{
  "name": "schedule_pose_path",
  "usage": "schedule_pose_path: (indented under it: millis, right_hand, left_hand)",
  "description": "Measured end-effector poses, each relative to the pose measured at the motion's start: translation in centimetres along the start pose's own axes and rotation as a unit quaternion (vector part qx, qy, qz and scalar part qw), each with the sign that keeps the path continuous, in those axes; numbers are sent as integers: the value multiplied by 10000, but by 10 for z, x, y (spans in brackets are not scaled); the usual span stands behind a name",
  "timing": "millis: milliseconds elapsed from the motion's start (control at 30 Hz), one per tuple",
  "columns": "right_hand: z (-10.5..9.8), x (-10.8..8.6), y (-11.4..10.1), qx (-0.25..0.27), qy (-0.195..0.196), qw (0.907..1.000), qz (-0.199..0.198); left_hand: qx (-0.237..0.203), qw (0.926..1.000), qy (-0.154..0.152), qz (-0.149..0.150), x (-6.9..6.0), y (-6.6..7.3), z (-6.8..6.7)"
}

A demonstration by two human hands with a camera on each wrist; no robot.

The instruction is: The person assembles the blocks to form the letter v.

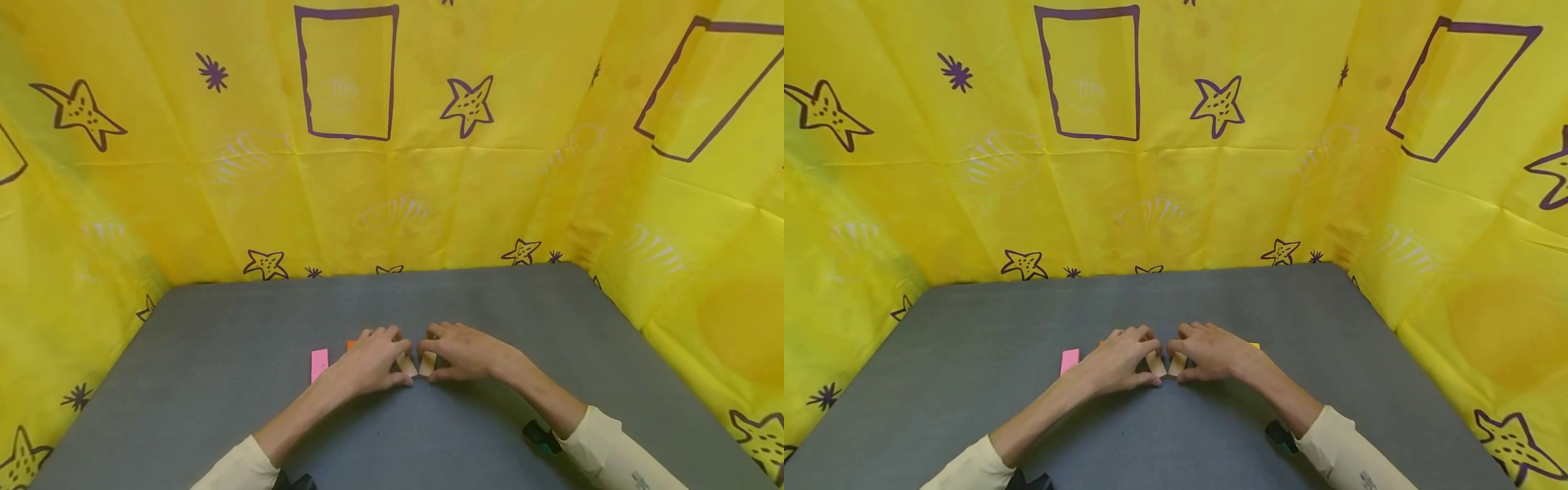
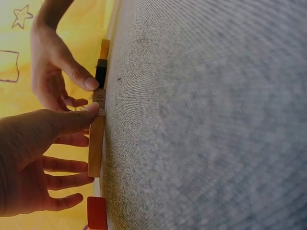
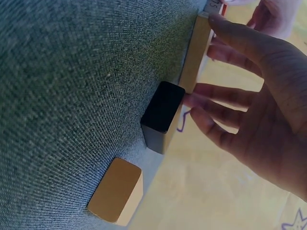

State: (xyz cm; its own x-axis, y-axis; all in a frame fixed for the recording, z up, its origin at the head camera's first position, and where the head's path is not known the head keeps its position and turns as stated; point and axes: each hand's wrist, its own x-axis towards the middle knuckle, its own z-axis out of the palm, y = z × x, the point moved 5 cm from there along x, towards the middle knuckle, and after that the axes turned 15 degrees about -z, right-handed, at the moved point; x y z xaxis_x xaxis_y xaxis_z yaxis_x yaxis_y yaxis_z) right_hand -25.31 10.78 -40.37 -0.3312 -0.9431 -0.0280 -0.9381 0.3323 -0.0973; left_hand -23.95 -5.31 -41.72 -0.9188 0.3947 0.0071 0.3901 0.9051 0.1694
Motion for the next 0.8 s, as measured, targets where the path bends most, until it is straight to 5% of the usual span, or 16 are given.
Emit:
schedule_pose_path:
  millis: [267,567,800]
  right_hand:
    - [-3,-1,2,124,15,9999,54]
    - [-24,-14,15,209,197,9994,183]
    - [-39,-32,32,543,221,9959,687]
  left_hand:
    - [-180,9996,-27,213,-5,-3,-2]
    - [-300,9895,-1110,876,-28,-15,4]
    - [-280,9795,-1630,1147,-42,-17,9]
